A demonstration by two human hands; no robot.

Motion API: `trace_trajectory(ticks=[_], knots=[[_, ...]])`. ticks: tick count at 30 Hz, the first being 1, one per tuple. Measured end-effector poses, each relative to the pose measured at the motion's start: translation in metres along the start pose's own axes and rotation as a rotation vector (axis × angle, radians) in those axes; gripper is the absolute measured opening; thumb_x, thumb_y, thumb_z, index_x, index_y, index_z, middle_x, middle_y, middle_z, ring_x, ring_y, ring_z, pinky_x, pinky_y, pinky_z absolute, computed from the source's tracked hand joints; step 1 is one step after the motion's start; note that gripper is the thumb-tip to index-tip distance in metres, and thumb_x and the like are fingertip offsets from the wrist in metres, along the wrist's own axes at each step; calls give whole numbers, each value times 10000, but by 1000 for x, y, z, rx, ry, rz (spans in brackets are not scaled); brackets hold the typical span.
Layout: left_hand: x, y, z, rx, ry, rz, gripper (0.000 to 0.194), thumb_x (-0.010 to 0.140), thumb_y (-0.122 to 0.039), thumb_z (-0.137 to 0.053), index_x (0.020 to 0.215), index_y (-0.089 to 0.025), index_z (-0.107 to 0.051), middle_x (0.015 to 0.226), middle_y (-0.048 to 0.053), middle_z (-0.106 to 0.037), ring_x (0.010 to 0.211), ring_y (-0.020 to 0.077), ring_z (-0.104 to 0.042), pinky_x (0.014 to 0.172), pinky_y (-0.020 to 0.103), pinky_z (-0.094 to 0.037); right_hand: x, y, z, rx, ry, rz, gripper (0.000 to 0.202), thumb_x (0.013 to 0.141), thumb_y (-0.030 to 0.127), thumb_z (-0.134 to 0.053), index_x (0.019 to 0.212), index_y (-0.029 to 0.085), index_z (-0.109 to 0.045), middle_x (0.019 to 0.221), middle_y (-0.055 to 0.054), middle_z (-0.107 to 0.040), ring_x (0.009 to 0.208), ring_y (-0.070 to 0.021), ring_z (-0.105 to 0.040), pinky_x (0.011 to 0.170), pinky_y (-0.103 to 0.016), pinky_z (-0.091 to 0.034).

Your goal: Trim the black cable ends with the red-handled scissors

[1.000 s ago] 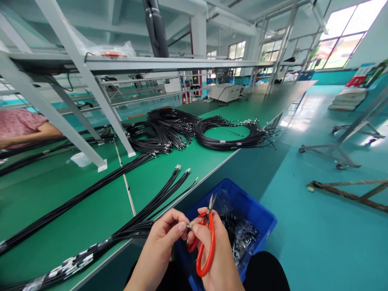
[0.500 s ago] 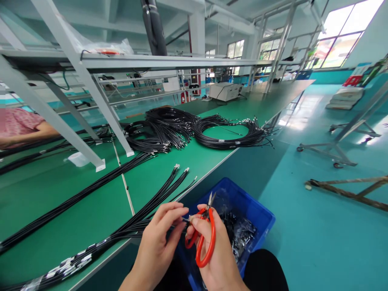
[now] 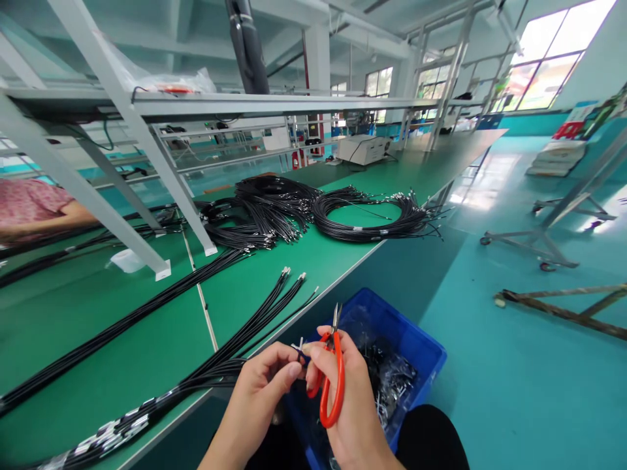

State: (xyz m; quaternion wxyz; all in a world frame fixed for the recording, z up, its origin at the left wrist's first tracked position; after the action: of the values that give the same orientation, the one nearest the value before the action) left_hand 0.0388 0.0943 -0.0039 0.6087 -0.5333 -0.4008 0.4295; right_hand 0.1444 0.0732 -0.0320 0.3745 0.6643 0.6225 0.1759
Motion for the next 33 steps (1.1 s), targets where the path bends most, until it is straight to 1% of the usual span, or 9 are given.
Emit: trace_trajectory(ticks=[4, 10, 13, 17, 20, 23, 26, 30, 33], knots=[[2, 8, 2, 11, 6, 25, 113, 787, -213, -599, 698, -145, -611, 640, -13, -603, 593, 109, -500, 565, 194, -384, 6, 7, 4, -85, -40, 68, 343, 719, 192, -687, 1011, 183, -508, 793, -22, -671, 483, -65, -478, 517, -217, -394], [2, 5, -1, -47, 13, 38, 130, 794, -219, -593, 685, -149, -602, 652, -4, -640, 607, 116, -539, 579, 196, -399, 4, 10, -4, -117, -13, 118, 328, 701, 198, -689, 959, 219, -488, 663, 59, -583, 483, -69, -488, 490, -200, -397], [1, 6, 1, 20, -19, 47, 128, 786, -208, -597, 671, -153, -594, 624, -16, -618, 573, 106, -515, 552, 191, -383, 2, 13, -2, -236, -38, 159, 310, 712, 216, -686, 955, 225, -493, 660, 61, -586, 507, -72, -497, 499, -189, -414], [0, 10, 4, 104, -54, 47, 146, 775, -212, -606, 645, -158, -567, 573, -36, -555, 538, 96, -464, 526, 191, -360, 1, 19, 1, -358, -35, 223, 332, 691, 228, -701, 957, 225, -503, 717, 42, -611, 649, -106, -569, 589, -191, -460], [1, 10, 4, 110, -32, 43, 142, 777, -208, -604, 650, -158, -566, 579, -35, -544, 541, 96, -460, 527, 193, -360, 2, 19, 2, -370, -29, 230, 327, 684, 217, -690, 945, 234, -495, 696, 55, -599, 632, -106, -568, 581, -190, -469], [3, 5, 3, 0, -15, 20, 61, 774, -221, -616, 775, -165, -592, 665, -23, -564, 589, 106, -499, 552, 198, -386, 1, 20, 1, -378, -27, 246, 336, 664, 196, -694, 932, 240, -496, 690, 60, -600, 624, -111, -579, 588, -199, -484], [6, -3, 0, -226, 10, -4, 153, 771, -241, -625, 906, -177, -591, 759, -10, -567, 675, 130, -551, 624, 226, -436, 0, 21, 0, -394, -47, 256, 350, 642, 184, -710, 917, 241, -501, 681, 64, -599, 608, -109, -588, 588, -197, -488], [12, -7, -4, -383, 12, -11, 61, 752, -199, -628, 727, -151, -600, 693, -14, -564, 625, 115, -544, 624, 226, -442, -2, 20, -2, -427, -32, 278, 338, 676, 178, -698, 938, 248, -497, 719, 58, -607, 625, -106, -601, 612, -200, -487], [12, -3, 2, -287, -47, -10, 93, 763, -206, -602, 686, -155, -592, 637, -16, -566, 570, 109, -521, 566, 207, -415, -2, 20, -3, -361, 3, 294, 299, 713, 196, -666, 942, 249, -481, 700, 58, -604, 618, -117, -606, 622, -228, -497]])
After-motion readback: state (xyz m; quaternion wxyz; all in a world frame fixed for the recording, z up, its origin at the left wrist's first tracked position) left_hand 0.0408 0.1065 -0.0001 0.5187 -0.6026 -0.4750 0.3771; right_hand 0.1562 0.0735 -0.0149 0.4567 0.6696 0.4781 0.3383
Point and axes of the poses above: each hand's wrist, its own x-axis towards the middle knuckle, its own z-axis out of the back of the hand, y = z × x, the point moved 8 cm from there along x, towards the middle knuckle
